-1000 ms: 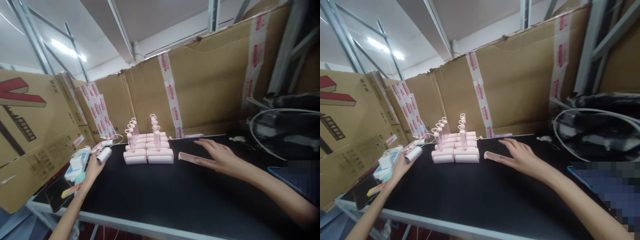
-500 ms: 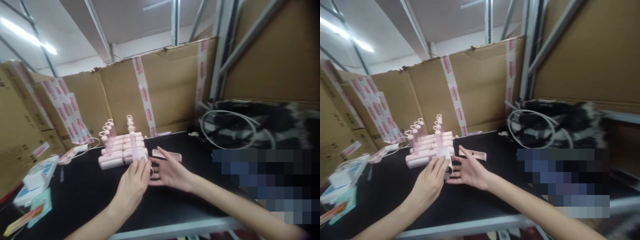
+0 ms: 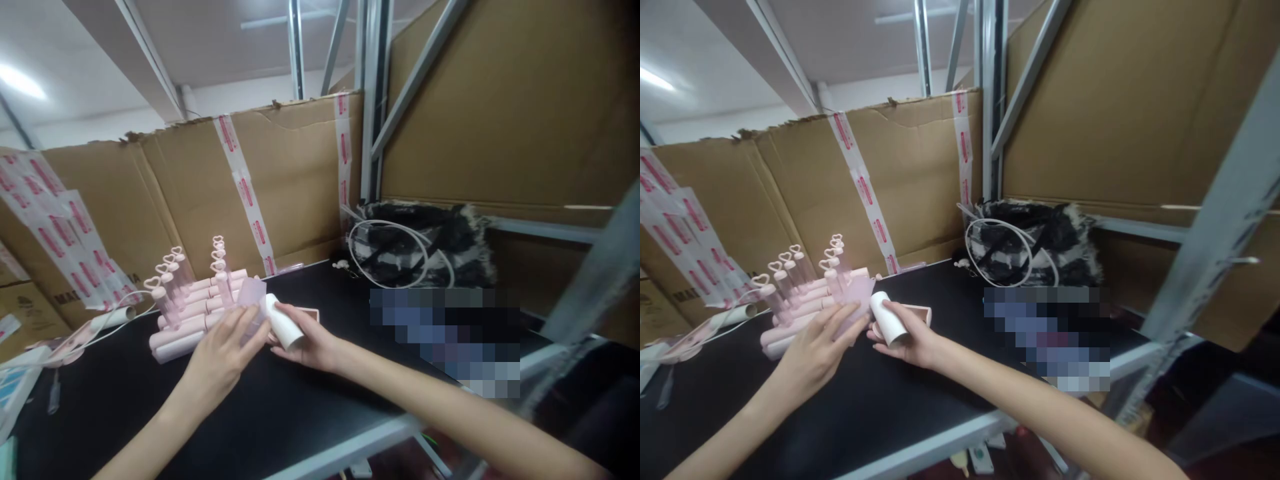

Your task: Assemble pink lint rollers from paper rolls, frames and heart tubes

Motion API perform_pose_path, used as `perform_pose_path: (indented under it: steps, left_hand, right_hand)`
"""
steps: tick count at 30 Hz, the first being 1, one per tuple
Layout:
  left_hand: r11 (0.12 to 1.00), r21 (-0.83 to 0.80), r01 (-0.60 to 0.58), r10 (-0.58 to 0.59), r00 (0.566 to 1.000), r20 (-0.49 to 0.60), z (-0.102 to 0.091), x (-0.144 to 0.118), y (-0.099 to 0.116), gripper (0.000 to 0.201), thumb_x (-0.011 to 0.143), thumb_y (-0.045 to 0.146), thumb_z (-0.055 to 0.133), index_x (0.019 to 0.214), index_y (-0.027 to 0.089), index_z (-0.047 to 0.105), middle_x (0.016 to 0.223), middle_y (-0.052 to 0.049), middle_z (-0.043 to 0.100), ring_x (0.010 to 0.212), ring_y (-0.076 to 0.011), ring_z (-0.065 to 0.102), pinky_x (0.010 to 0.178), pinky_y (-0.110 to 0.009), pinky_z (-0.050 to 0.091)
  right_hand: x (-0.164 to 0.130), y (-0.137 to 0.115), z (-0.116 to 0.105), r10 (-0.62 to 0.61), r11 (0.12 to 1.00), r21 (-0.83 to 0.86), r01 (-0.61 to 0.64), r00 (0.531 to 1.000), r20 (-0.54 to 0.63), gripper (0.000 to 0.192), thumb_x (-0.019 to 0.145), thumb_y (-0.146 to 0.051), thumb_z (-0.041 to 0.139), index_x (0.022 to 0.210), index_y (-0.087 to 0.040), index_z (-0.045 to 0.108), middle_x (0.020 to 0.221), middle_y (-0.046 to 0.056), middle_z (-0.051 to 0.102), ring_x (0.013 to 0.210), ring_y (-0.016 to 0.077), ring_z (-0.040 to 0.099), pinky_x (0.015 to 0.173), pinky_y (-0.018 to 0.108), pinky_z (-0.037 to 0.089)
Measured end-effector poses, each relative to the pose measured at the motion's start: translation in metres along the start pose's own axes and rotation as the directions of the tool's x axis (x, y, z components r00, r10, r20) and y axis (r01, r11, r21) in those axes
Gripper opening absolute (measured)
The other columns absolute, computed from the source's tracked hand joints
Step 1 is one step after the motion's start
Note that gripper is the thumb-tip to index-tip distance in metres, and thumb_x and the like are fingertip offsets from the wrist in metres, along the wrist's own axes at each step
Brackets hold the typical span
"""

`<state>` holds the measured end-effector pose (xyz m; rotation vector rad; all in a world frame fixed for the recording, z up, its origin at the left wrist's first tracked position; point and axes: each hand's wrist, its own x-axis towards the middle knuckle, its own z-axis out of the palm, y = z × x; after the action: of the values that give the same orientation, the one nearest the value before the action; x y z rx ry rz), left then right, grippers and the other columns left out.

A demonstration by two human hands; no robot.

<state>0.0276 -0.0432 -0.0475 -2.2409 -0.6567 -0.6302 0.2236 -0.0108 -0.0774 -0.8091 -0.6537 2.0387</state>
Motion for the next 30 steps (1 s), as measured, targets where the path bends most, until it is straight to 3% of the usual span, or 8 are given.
perform_pose_path:
  steps: [4,9,12,16,20,23,26,30]
  left_hand:
    - [0.910,-0.249,0.331,-0.340,0.940,0.005,-0.017,-0.028,-0.012,0.055,0.079,0.015,0.054,0.130,0.021,0.034,0.124,-0.011,0.051,0.117,-0.0261,0.046,0.101,-0.044,0.038]
    - [0.474,-0.569,0.672,-0.708,0.675,0.207,-0.016,-0.083,-0.014,0.064,0.078,0.029,0.059,0.131,0.024,0.025,0.128,-0.012,0.044,0.119,-0.0246,0.048,0.101,-0.043,0.041]
    - [0.273,-0.606,0.747,-0.654,0.606,0.453,-0.009,-0.119,-0.017,0.060,0.079,0.028,0.057,0.129,0.025,0.025,0.125,-0.011,0.048,0.119,-0.0232,0.049,0.102,-0.042,0.039]
    - [0.253,-0.571,0.781,-0.514,0.608,0.605,-0.008,-0.150,-0.036,0.060,0.079,0.026,0.056,0.129,0.025,0.024,0.128,-0.013,0.047,0.124,-0.0243,0.044,0.107,-0.047,0.031]
    - [0.463,-0.449,0.764,-0.639,0.639,0.428,-0.014,-0.141,-0.042,0.080,0.069,0.037,0.068,0.134,0.025,0.023,0.140,-0.013,0.032,0.132,-0.0325,0.028,0.109,-0.055,0.023]
    - [0.362,-0.553,0.750,-0.644,0.630,0.433,-0.010,-0.102,-0.015,0.058,0.080,0.041,0.056,0.131,0.029,0.030,0.137,-0.008,0.038,0.130,-0.0284,0.034,0.107,-0.053,0.028]
    - [0.013,-0.788,0.616,-0.525,0.675,0.519,0.005,-0.052,0.023,0.055,0.086,0.041,0.048,0.133,0.020,0.028,0.139,-0.015,0.038,0.129,-0.0258,0.037,0.105,-0.045,0.035]
    - [-0.416,-0.762,0.497,-0.503,0.572,0.648,0.025,-0.010,0.051,0.057,0.085,0.047,0.050,0.133,0.021,0.034,0.140,-0.012,0.040,0.130,-0.0250,0.036,0.108,-0.042,0.029]
  right_hand:
    - [0.002,-0.001,-0.005,-0.113,0.817,-0.557,0.150,0.989,0.100,0.051,0.078,-0.054,0.057,0.116,-0.021,0.049,0.089,0.007,0.065,0.079,0.0218,0.065,0.058,0.033,0.054]
    - [-0.001,-0.005,-0.015,-0.452,-0.033,-0.913,0.406,0.809,0.376,0.047,0.069,-0.044,0.068,0.110,-0.024,0.059,0.120,0.009,0.055,0.108,0.0292,0.054,0.094,0.045,0.040]
    - [-0.005,-0.007,-0.016,-0.403,-0.212,-0.906,0.367,0.812,0.423,0.049,0.069,-0.041,0.068,0.115,-0.027,0.059,0.130,0.008,0.049,0.114,0.0311,0.050,0.098,0.045,0.036]
    - [-0.007,-0.010,-0.010,-0.402,-0.104,-0.911,0.398,0.822,0.405,0.051,0.067,-0.043,0.070,0.113,-0.025,0.059,0.127,0.008,0.052,0.117,0.0315,0.047,0.101,0.045,0.033]
    - [-0.009,-0.015,0.003,-0.365,0.473,-0.775,0.420,0.893,0.262,0.045,0.078,-0.049,0.059,0.112,-0.020,0.053,0.103,0.009,0.062,0.096,0.0256,0.060,0.079,0.039,0.051]
    - [-0.012,-0.010,0.011,-0.225,0.783,-0.528,0.329,0.941,0.252,0.041,0.086,-0.051,0.046,0.109,-0.018,0.050,0.088,0.007,0.061,0.081,0.0202,0.063,0.058,0.029,0.053]
    - [-0.013,0.002,0.014,-0.284,0.699,-0.583,0.413,0.909,0.304,0.044,0.083,-0.049,0.052,0.115,-0.020,0.047,0.097,0.008,0.060,0.084,0.0199,0.061,0.061,0.028,0.051]
    - [-0.010,0.014,0.009,-0.381,0.313,-0.733,0.604,0.787,0.486,0.049,0.079,-0.043,0.061,0.120,-0.021,0.046,0.114,0.007,0.053,0.107,0.0236,0.050,0.094,0.038,0.041]
